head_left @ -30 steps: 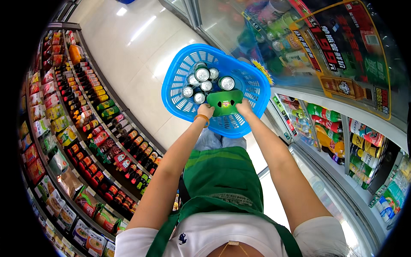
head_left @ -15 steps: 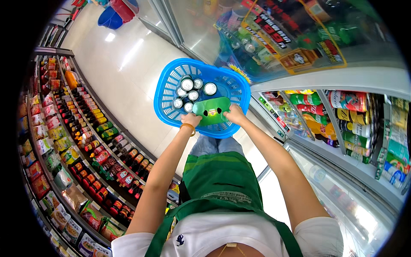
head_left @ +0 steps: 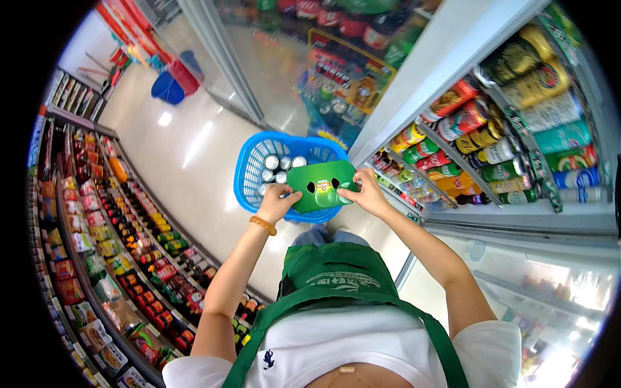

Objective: The person repeatedly takes cans of Tsingtao beer and a six-pack from a refrigerated display case and places them into a blue shopping basket. The person also takes a six-pack of beer from the basket and places it back into the refrigerator.

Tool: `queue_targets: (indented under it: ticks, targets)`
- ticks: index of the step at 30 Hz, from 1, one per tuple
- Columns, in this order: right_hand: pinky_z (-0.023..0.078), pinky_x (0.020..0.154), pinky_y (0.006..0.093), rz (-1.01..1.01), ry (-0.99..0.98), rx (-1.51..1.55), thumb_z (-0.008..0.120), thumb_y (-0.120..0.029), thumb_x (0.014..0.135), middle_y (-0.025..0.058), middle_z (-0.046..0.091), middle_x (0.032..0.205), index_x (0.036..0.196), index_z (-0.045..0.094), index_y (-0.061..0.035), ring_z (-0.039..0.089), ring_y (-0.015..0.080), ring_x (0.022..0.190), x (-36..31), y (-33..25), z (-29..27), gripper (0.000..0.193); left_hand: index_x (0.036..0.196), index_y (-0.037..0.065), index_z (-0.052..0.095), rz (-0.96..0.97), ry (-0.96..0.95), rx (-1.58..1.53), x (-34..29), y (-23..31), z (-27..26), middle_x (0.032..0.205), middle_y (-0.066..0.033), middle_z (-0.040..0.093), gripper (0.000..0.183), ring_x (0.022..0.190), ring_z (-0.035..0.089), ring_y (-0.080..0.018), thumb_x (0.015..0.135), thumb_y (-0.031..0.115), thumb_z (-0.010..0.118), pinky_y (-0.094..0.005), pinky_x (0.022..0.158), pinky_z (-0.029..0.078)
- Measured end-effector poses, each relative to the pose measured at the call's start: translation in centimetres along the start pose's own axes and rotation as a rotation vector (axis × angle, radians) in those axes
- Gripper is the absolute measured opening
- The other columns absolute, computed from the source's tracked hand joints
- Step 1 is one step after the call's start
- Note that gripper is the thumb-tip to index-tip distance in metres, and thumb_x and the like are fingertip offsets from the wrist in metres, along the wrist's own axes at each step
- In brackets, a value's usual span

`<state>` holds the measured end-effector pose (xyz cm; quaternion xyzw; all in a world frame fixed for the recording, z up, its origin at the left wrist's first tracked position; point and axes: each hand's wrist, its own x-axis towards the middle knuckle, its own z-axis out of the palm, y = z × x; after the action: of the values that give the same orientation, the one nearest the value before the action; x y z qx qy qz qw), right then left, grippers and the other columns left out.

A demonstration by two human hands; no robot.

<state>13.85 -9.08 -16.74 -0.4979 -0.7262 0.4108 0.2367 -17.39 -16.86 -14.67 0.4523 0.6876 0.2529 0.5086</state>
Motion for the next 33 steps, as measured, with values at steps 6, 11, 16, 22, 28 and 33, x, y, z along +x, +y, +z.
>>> queue_targets:
  ticks: [6, 11, 16, 22, 28, 33]
  targets:
    - [0.048, 0.084, 0.0381, 0.108, 0.203, 0.013, 0.094, -0.045, 0.076, 0.0148, 0.053, 0.101, 0.092, 0.058, 0.0009, 0.054, 0.0261, 0.101, -5.5, -8.4, -12.1, 0.060, 0.103, 0.000, 0.071, 0.296, 0.004, -0.200, -7.9, 15.4, 1.3, 0.120, -0.0136, 0.056, 0.032, 0.112, 0.055, -0.0251, 0.088, 0.025, 0.086, -0.0367, 0.094, 0.049]
    - [0.047, 0.091, 0.0424, 0.029, 0.646, -0.058, 0.094, -0.038, 0.076, 0.0177, 0.053, 0.105, 0.092, 0.057, 0.0031, 0.052, 0.0321, 0.106, -11.2, -15.3, -21.2, 0.058, 0.117, 0.001, 0.060, 0.735, 0.147, 0.091, -13.9, 26.9, 6.9, 0.129, -0.0150, 0.046, 0.059, 0.125, 0.047, -0.0298, 0.076, 0.024, 0.095, -0.0400, 0.104, 0.046]
    - [0.044, 0.098, 0.0405, -0.159, 1.119, -0.052, 0.093, -0.025, 0.080, 0.0167, 0.051, 0.111, 0.100, 0.055, 0.0037, 0.050, 0.0313, 0.111, -16.0, -21.5, -29.0, 0.052, 0.126, 0.000, 0.048, 1.214, 0.298, 0.142, -19.2, 36.5, 12.1, 0.135, -0.0179, 0.036, 0.082, 0.134, 0.037, -0.0352, 0.067, 0.023, 0.099, -0.0445, 0.115, 0.038]
    - [0.043, 0.100, 0.0418, -0.309, 1.409, -0.223, 0.087, -0.024, 0.086, 0.0176, 0.053, 0.114, 0.099, 0.056, 0.0029, 0.052, 0.0316, 0.112, -20.6, -29.7, -40.6, 0.043, 0.128, 0.000, 0.046, 1.551, 0.247, -0.026, -21.7, 49.2, 14.2, 0.138, -0.0183, 0.033, 0.088, 0.138, 0.039, -0.0359, 0.067, 0.028, 0.102, -0.0431, 0.116, 0.040]
    - [0.049, 0.096, 0.0419, -0.241, 1.511, -0.330, 0.084, -0.033, 0.083, 0.0247, 0.061, 0.116, 0.101, 0.063, 0.0099, 0.060, 0.0325, 0.109, -20.9, -39.3, -52.2, 0.051, 0.125, -0.002, 0.052, 1.750, 0.290, -0.207, -21.3, 63.1, 14.3, 0.135, -0.0141, 0.042, 0.079, 0.129, 0.046, -0.0261, 0.072, 0.033, 0.099, -0.0384, 0.111, 0.043]
    - [0.057, 0.094, 0.0414, -0.191, 1.581, -0.334, 0.083, -0.042, 0.083, 0.0323, 0.055, 0.137, 0.123, 0.065, 0.0187, 0.066, 0.0347, 0.117, -17.6, -43.8, -57.5, 0.075, 0.126, -0.007, 0.058, 1.571, -0.015, -0.401, -18.5, 72.7, 13.6, 0.115, -0.0131, 0.067, 0.067, 0.102, 0.069, -0.0177, 0.083, 0.028, 0.094, -0.0297, 0.088, 0.058]
